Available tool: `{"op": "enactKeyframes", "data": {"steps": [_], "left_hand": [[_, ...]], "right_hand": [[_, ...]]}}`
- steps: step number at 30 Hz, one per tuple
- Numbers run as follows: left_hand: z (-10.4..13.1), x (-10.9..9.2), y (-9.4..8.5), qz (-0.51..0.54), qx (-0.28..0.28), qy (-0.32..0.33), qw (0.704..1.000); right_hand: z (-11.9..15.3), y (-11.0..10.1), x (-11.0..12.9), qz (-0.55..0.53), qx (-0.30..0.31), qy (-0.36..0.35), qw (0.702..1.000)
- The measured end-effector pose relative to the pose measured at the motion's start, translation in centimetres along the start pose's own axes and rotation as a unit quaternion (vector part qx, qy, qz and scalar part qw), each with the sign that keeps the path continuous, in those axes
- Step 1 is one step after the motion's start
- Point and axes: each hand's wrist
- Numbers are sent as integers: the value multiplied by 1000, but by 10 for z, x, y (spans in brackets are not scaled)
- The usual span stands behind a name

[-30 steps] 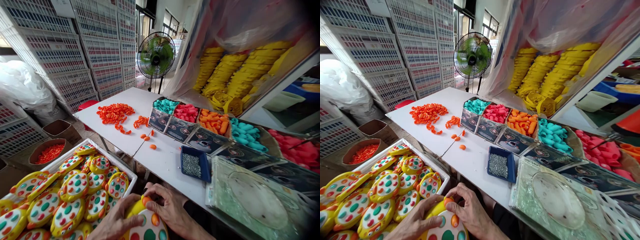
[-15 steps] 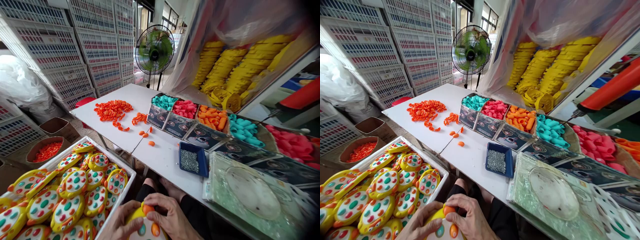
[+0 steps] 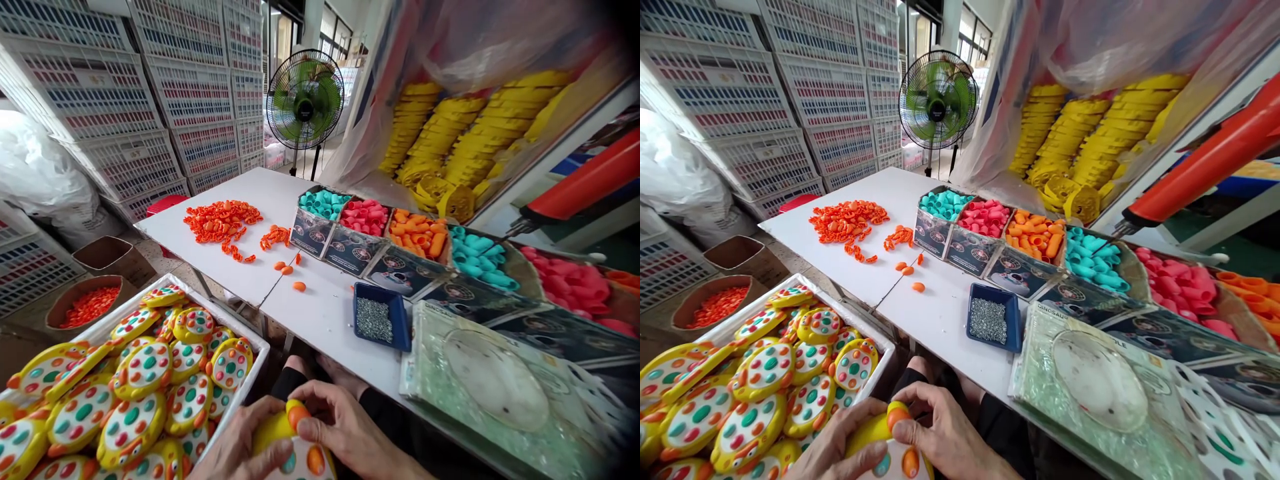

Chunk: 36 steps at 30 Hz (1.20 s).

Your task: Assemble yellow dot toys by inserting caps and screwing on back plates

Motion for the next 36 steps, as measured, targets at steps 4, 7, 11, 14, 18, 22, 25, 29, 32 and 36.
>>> {"op": "enactKeyframes", "data": {"steps": [4,7,11,14,18,22,25,29,32,36], "left_hand": [[-1,26,16,2,-56,4,998],[-1,32,20,7,-70,1,997],[-7,25,16,19,-68,-36,997],[-15,21,12,32,-50,-81,995],[-19,26,14,93,-43,-139,985],[-19,25,20,131,-82,-159,975],[-18,18,25,128,-123,-158,971],[-15,6,31,81,-147,-159,973],[-14,-4,31,61,-154,-139,976],[-18,-17,26,33,-153,-93,983]], "right_hand": [[0,-3,9,22,14,2,1000],[-2,-1,8,32,-5,-18,999],[-8,-1,2,21,-4,-22,1000],[-9,-4,2,-12,9,-30,999],[-5,-3,0,70,-27,-82,994],[-4,1,-9,230,-86,-223,943],[-5,4,-16,293,-117,-292,903],[-7,9,-25,374,-144,-368,839],[-8,13,-30,386,-171,-382,822],[-8,14,-34,387,-176,-378,822]]}}
Point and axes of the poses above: each hand's wrist, its own z-axis away from the middle knuckle, its own y-axis out of the palm, x = y × z, and after that the axes turned 11 degrees about -z, right-handed
